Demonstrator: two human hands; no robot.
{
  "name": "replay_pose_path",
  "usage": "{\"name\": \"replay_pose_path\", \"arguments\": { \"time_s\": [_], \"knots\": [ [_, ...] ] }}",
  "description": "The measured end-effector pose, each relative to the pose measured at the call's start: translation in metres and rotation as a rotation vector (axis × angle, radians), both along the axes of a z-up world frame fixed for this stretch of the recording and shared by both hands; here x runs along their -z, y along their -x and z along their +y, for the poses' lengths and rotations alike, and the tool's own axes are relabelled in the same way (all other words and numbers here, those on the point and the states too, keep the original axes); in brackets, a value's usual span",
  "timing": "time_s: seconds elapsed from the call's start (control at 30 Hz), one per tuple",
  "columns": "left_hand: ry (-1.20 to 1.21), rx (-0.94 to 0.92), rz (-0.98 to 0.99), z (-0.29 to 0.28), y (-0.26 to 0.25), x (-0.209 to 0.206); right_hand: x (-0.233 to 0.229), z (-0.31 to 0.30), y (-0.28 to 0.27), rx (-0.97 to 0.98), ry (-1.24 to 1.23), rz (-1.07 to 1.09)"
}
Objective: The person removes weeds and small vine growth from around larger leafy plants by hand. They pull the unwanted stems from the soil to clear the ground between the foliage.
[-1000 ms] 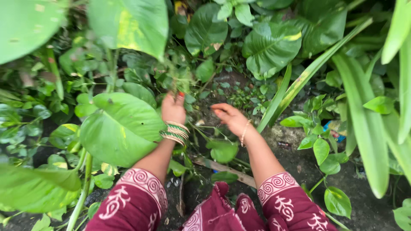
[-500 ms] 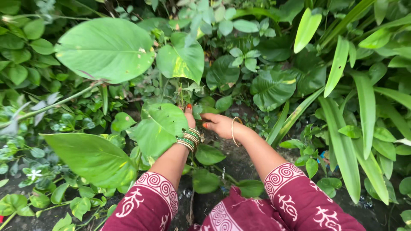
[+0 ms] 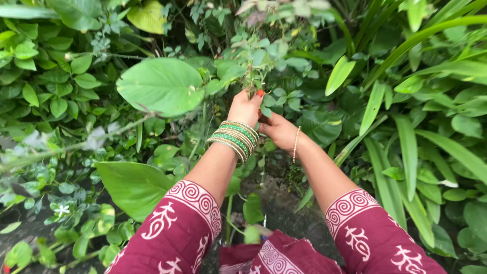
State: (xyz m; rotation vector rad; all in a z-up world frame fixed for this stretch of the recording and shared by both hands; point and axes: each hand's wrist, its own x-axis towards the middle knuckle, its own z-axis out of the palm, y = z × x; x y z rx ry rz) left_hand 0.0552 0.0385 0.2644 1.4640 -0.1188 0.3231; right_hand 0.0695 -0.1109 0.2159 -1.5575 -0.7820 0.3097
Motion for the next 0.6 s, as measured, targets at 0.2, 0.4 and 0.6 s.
{"name": "replay_pose_path", "arguments": {
  "time_s": [0.2, 0.4, 0.6],
  "knots": [
    [0.114, 0.100, -0.206, -0.007, -0.012, -0.057, -0.051, -0.003, 0.009, 0.092, -0.233, -0.079],
    [0.062, -0.064, -0.338, 0.033, -0.023, -0.148, -0.107, 0.011, 0.028, 0.175, -0.202, -0.106],
    [0.278, -0.068, -0.286, 0.115, -0.013, -0.170, -0.092, 0.051, 0.008, 0.150, -0.095, -0.183]
  ]
}}
